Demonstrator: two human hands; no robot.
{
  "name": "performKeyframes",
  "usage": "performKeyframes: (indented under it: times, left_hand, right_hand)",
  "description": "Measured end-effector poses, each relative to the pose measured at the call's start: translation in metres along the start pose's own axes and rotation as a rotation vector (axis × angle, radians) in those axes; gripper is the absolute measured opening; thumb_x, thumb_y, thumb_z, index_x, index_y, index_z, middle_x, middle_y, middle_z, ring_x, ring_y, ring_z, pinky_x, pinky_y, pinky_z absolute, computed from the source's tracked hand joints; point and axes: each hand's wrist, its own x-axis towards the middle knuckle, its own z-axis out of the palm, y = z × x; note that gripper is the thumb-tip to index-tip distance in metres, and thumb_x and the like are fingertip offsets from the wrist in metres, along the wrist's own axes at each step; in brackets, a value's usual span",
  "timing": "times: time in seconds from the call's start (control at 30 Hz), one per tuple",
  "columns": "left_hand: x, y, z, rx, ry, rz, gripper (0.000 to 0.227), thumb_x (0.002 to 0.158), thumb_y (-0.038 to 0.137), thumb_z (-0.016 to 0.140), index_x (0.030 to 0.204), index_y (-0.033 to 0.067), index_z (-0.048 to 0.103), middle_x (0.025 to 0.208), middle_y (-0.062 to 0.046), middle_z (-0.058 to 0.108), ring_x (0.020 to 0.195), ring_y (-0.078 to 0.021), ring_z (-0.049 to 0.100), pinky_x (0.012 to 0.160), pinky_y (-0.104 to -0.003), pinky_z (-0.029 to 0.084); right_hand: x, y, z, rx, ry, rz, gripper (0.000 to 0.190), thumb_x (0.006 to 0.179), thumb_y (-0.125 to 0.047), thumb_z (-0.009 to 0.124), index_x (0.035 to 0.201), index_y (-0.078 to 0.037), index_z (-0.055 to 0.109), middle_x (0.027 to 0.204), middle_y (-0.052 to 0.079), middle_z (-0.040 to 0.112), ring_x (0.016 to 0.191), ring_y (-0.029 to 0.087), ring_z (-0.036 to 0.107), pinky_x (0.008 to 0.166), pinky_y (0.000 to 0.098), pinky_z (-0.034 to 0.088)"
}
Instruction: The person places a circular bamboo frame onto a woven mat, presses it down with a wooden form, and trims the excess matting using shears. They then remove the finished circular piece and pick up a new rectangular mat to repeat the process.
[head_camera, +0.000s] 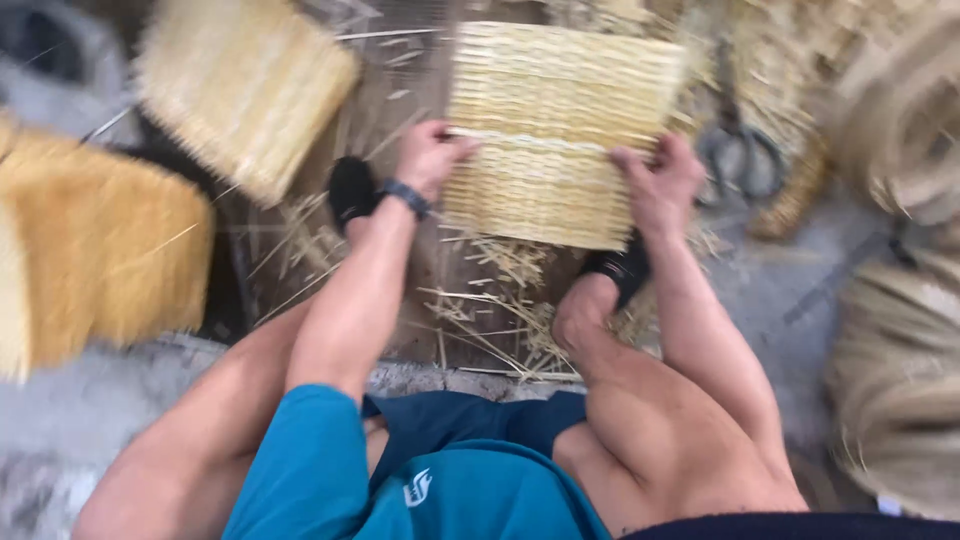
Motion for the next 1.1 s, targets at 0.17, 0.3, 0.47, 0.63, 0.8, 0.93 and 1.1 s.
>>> performKeyframes:
  times: [0.17, 0.3, 0.47, 0.63, 0.8, 0.93, 1.1]
  left_hand:
    - [0.006, -0.011, -0.005, -0.007, -0.010, 0.091, 0.022, 0.085, 0.001, 0.079, 0.106, -0.0041, 0.072, 0.096, -0.009, 0.077, 0.082, -0.0138, 0.073, 0.075, -0.027, 0.060]
    - [-0.002, 0.007, -0.004, 0.001, 0.041, 0.026, 0.027, 0.082, 0.002, 0.081, 0.106, -0.0048, 0.070, 0.095, -0.010, 0.078, 0.082, -0.0146, 0.075, 0.076, -0.027, 0.062]
    - [-0.009, 0.017, -0.009, 0.035, 0.241, 0.108, 0.068, 0.079, 0.009, 0.088, 0.133, -0.0008, 0.049, 0.109, -0.013, 0.071, 0.093, -0.0148, 0.069, 0.082, -0.029, 0.058]
    - [-0.026, 0.038, -0.018, 0.189, 0.515, 0.402, 0.059, 0.089, 0.011, 0.088, 0.136, -0.0006, 0.055, 0.118, -0.011, 0.064, 0.101, -0.0176, 0.065, 0.090, -0.032, 0.058]
    - [-0.060, 0.116, 0.035, 0.129, 0.362, 0.676, 0.046, 0.102, 0.029, 0.078, 0.137, 0.0040, 0.060, 0.123, -0.011, 0.068, 0.110, -0.0188, 0.070, 0.093, -0.033, 0.064]
    - [-0.077, 0.174, 0.060, -0.336, -0.208, 0.067, 0.057, 0.099, 0.051, 0.060, 0.122, -0.0005, 0.068, 0.104, -0.014, 0.076, 0.095, -0.0212, 0.074, 0.080, -0.033, 0.065]
    - [-0.057, 0.159, 0.055, -0.349, -0.440, -0.048, 0.046, 0.101, 0.038, 0.065, 0.121, -0.0026, 0.070, 0.070, 0.004, 0.059, 0.051, -0.0032, 0.044, 0.042, -0.019, 0.035]
  right_hand:
    - [0.027, 0.045, -0.055, -0.117, 0.299, -0.222, 0.024, 0.098, -0.010, 0.084, 0.116, -0.002, 0.071, 0.096, 0.006, 0.068, 0.081, 0.013, 0.066, 0.073, 0.0262, 0.057]
    - [0.061, 0.099, -0.179, -0.428, 0.661, -0.442, 0.042, 0.095, -0.009, 0.091, 0.124, -0.006, 0.062, 0.120, 0.010, 0.069, 0.110, 0.027, 0.071, 0.100, 0.0409, 0.057]
    - [0.043, 0.166, -0.279, -0.906, 0.234, -0.049, 0.017, 0.095, -0.003, 0.069, 0.109, -0.013, 0.072, 0.110, 0.014, 0.071, 0.112, 0.032, 0.068, 0.106, 0.0449, 0.053]
    - [-0.014, 0.060, -0.250, -0.783, 0.357, -0.214, 0.011, 0.097, 0.002, 0.059, 0.101, -0.008, 0.064, 0.106, 0.010, 0.065, 0.105, 0.028, 0.064, 0.096, 0.0458, 0.055]
    - [-0.046, -0.025, -0.201, -0.893, 0.305, -0.606, 0.016, 0.104, 0.006, 0.056, 0.094, -0.004, 0.063, 0.094, 0.012, 0.060, 0.097, 0.027, 0.060, 0.084, 0.0408, 0.050]
    - [-0.072, -0.123, -0.136, -0.740, -0.149, -1.042, 0.019, 0.087, 0.002, 0.068, 0.102, -0.007, 0.073, 0.097, 0.011, 0.065, 0.103, 0.032, 0.064, 0.102, 0.0504, 0.051]
    - [-0.052, -0.140, -0.106, -0.769, -0.542, -1.050, 0.047, 0.059, -0.004, 0.072, 0.105, -0.010, 0.074, 0.098, 0.005, 0.066, 0.104, 0.029, 0.067, 0.110, 0.0513, 0.048]
